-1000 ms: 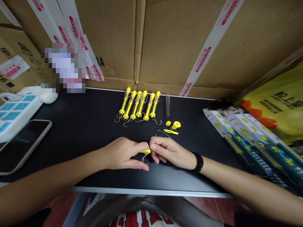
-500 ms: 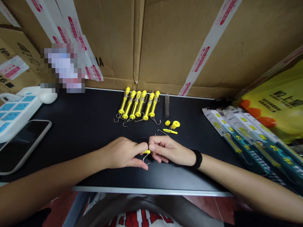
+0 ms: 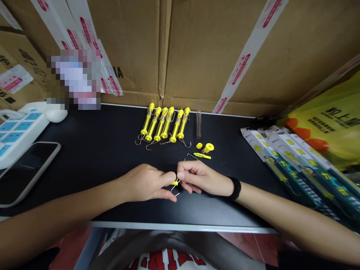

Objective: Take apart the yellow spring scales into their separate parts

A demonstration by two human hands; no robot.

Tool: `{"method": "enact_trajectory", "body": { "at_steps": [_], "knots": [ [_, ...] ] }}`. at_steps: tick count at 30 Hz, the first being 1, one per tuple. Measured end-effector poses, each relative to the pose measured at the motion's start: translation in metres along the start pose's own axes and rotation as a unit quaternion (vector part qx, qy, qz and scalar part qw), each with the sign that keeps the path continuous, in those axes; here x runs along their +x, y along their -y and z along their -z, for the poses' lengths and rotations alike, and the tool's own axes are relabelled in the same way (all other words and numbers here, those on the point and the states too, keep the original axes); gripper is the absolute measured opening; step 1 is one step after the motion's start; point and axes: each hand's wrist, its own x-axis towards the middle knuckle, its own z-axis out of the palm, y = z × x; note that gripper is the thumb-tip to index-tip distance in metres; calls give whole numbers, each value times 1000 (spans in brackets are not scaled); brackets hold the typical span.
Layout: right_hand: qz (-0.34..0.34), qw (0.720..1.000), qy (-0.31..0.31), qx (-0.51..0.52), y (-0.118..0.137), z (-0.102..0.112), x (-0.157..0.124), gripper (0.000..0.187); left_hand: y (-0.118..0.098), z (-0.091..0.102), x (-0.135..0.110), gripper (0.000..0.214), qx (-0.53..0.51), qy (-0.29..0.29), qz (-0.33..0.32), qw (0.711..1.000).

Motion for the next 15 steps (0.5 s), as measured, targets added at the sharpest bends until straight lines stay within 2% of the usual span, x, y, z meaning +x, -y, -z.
{"method": "enact_trajectory", "body": {
  "at_steps": [11,15],
  "knots": [
    [-3,1000,-3,9,2,-1,1,32,1,-2,0,44,46,-17,-21,999],
    [3,1000,-8,12,0,-2,0,31,0,1,2,45,109,-36,-38,993]
  ]
}}
